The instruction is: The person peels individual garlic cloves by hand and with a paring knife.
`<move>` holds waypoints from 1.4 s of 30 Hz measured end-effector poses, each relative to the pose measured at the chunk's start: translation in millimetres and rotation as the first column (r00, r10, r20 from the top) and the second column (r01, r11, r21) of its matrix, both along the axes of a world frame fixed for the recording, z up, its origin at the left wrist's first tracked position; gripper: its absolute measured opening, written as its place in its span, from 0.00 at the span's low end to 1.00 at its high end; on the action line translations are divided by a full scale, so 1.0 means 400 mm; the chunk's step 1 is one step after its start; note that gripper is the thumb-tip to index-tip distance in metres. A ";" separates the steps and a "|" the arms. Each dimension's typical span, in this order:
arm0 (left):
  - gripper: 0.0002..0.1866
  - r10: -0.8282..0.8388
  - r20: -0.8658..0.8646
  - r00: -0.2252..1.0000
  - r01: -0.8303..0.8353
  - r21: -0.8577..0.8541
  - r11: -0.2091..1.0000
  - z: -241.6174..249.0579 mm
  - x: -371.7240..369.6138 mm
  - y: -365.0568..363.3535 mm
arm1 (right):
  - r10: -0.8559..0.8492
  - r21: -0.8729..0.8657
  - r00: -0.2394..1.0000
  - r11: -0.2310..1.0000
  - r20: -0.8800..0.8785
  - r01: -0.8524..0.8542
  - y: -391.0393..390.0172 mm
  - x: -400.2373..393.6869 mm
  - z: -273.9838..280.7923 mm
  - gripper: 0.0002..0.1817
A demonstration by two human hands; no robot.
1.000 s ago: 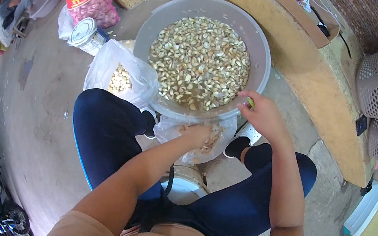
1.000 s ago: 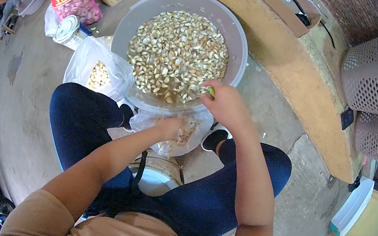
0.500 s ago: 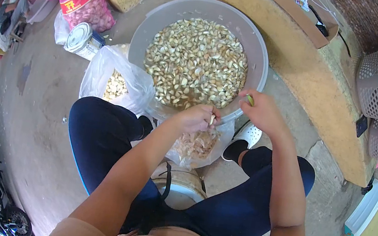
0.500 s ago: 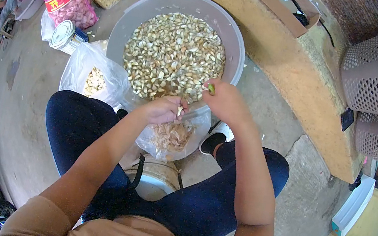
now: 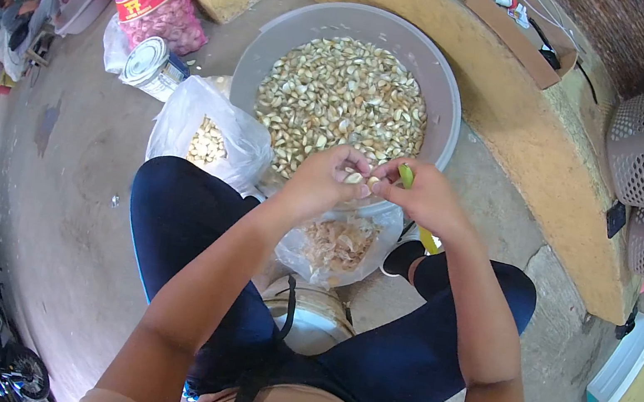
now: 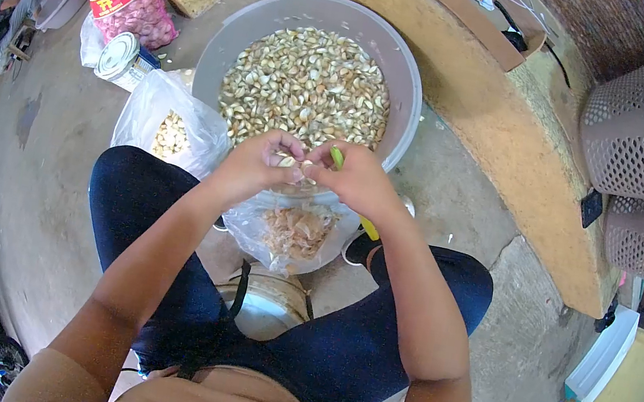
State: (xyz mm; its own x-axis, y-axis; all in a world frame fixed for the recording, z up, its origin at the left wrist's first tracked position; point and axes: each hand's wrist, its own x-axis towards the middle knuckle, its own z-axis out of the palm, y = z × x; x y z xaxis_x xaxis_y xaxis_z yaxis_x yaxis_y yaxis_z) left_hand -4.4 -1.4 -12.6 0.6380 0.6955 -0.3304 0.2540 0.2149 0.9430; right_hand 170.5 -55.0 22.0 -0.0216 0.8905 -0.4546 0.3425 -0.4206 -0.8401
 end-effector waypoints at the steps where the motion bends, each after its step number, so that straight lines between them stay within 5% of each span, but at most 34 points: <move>1: 0.13 -0.012 -0.025 1.000 0.012 0.014 1.000 -0.004 -0.008 0.004 | -0.011 0.001 1.000 1.000 -0.025 0.011 -0.001 -0.004 -0.002 0.14; 3: 0.12 -0.028 -0.078 0.997 0.032 0.045 0.998 -0.001 -0.029 0.018 | -0.027 0.005 0.997 1.000 -0.075 0.028 0.001 -0.014 -0.012 0.11; 6: 0.10 0.128 0.101 0.987 -0.086 -0.343 0.936 0.049 -0.051 0.019 | -0.112 -0.011 0.957 0.993 -0.268 0.114 0.005 -0.018 -0.014 0.10; 12: 0.16 0.209 0.359 0.910 0.144 -0.745 0.652 0.056 -0.071 0.013 | -0.030 0.096 0.971 0.994 -0.238 0.054 0.002 -0.037 0.000 0.10; 18: 0.15 0.227 0.314 0.922 0.061 -0.696 0.716 0.022 -0.080 0.005 | 0.049 0.151 0.980 0.988 -0.190 -0.021 0.005 -0.032 0.014 0.13; 21: 0.13 0.143 0.258 0.955 0.042 -0.598 0.800 -0.010 -0.112 0.032 | 0.004 0.091 0.988 0.996 -0.151 0.009 0.015 -0.020 0.025 0.12; 23: 0.12 -0.073 -0.061 0.995 0.066 -0.105 0.992 -0.014 -0.145 0.068 | -0.034 0.091 0.994 0.995 -0.104 0.044 0.015 -0.017 0.024 0.12; 24: 0.11 -0.109 -0.252 0.962 0.150 0.149 0.977 -0.015 -0.165 0.091 | -0.055 0.090 0.995 0.994 -0.081 0.062 0.014 -0.015 0.024 0.11; 26: 0.10 0.029 -0.509 0.860 0.313 0.573 0.757 -0.051 -0.220 0.150 | -0.066 0.103 0.993 0.992 -0.097 0.076 0.010 -0.007 0.013 0.11; 28: 0.12 0.067 -0.668 0.741 0.466 0.584 0.665 -0.084 -0.288 0.220 | -0.072 0.093 0.992 0.992 -0.105 0.082 0.008 0.001 0.010 0.11; 30: 0.11 0.037 -0.896 0.443 0.710 0.376 0.595 -0.137 -0.372 0.298 | -0.079 0.061 0.991 0.994 -0.106 0.086 0.007 0.008 0.010 0.11; 33: 0.10 0.005 -0.959 0.284 0.784 0.235 0.574 -0.189 -0.433 0.367 | -0.120 0.057 0.985 0.990 -0.122 0.128 0.005 0.014 0.013 0.11; 36: 0.12 0.007 -0.942 0.336 0.796 0.288 0.532 -0.214 -0.414 0.411 | -0.091 0.043 0.992 0.995 -0.082 0.095 0.004 0.028 0.028 0.13; 37: 0.14 0.141 -0.902 0.408 0.633 0.390 0.668 -0.217 -0.399 0.418 | -0.105 0.038 0.992 0.993 -0.073 0.108 0.004 0.034 0.034 0.13; 40: 0.14 0.187 -0.720 0.668 0.404 0.562 0.721 -0.189 -0.315 0.372 | -0.168 0.040 0.983 0.984 -0.079 0.172 0.004 0.046 0.044 0.13; 42: 0.15 0.014 -0.595 0.804 0.417 0.581 0.699 -0.249 -0.268 0.350 | -0.239 0.062 0.964 0.967 -0.115 0.247 0.002 0.059 0.045 0.12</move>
